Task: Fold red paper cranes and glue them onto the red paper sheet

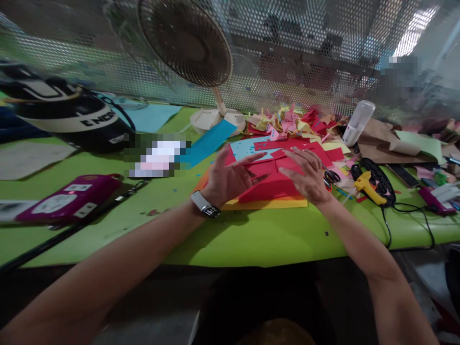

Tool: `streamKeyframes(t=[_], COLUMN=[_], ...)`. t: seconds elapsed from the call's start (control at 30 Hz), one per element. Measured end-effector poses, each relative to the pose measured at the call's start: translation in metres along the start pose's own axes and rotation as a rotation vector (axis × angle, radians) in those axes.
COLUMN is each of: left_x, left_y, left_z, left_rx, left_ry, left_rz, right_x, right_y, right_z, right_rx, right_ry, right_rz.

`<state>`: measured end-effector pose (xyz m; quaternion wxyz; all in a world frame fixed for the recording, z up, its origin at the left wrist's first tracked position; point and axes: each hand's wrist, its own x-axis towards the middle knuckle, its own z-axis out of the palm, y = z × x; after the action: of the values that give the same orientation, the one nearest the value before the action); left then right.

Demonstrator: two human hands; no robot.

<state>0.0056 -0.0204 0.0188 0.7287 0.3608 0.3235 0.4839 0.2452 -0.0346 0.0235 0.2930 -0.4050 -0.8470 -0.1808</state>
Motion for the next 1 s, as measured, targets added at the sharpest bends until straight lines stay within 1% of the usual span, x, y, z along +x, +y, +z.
streamKeyframes(t=[0.07, 0.1, 0.17, 0.23, 0.33, 0.4, 0.43, 0.53, 0.6, 0.73, 0.83, 1.0], left_x=[0.005, 0.007, 0.011, 0.011, 0.007, 0.006, 0.006, 0.007, 0.007, 0.006, 0.005, 0.002], left_y=[0.010, 0.013, 0.015, 0.010, -0.003, -0.011, -0.014, -0.018, -0.019, -0.018, -0.018, -0.017], left_z=[-0.011, -0.016, -0.023, -0.025, -0.022, -0.019, -0.019, -0.018, -0.018, -0.018, -0.017, -0.012], left_rx=[0.049, 0.059, 0.092, 0.129, 0.195, 0.216, 0.214, 0.190, 0.195, 0.175, 0.163, 0.250], left_ry=[0.004, -0.001, -0.042, -0.106, -0.205, -0.242, -0.251, -0.252, -0.255, -0.270, -0.284, -0.329], left_rz=[0.043, 0.040, -0.019, -0.063, -0.088, -0.083, -0.077, -0.041, -0.034, -0.030, -0.033, -0.049], right_x=[-0.002, -0.003, -0.005, -0.006, -0.005, -0.004, -0.003, -0.002, -0.001, -0.001, -0.001, -0.001], right_y=[0.001, 0.000, -0.003, -0.007, -0.012, -0.011, -0.011, -0.008, -0.007, -0.007, -0.005, -0.004], right_z=[-0.002, -0.002, -0.001, 0.000, 0.004, 0.007, 0.008, 0.012, 0.012, 0.009, 0.010, 0.015], right_rx=[0.056, 0.091, 0.157, 0.200, 0.218, 0.255, 0.289, 0.391, 0.413, 0.397, 0.394, 0.452], right_ry=[0.094, 0.141, 0.200, 0.175, 0.044, 0.018, 0.038, 0.159, 0.198, 0.185, 0.166, 0.176], right_rz=[0.021, 0.023, 0.001, -0.030, -0.027, -0.022, -0.036, -0.118, -0.150, -0.159, -0.128, -0.055])
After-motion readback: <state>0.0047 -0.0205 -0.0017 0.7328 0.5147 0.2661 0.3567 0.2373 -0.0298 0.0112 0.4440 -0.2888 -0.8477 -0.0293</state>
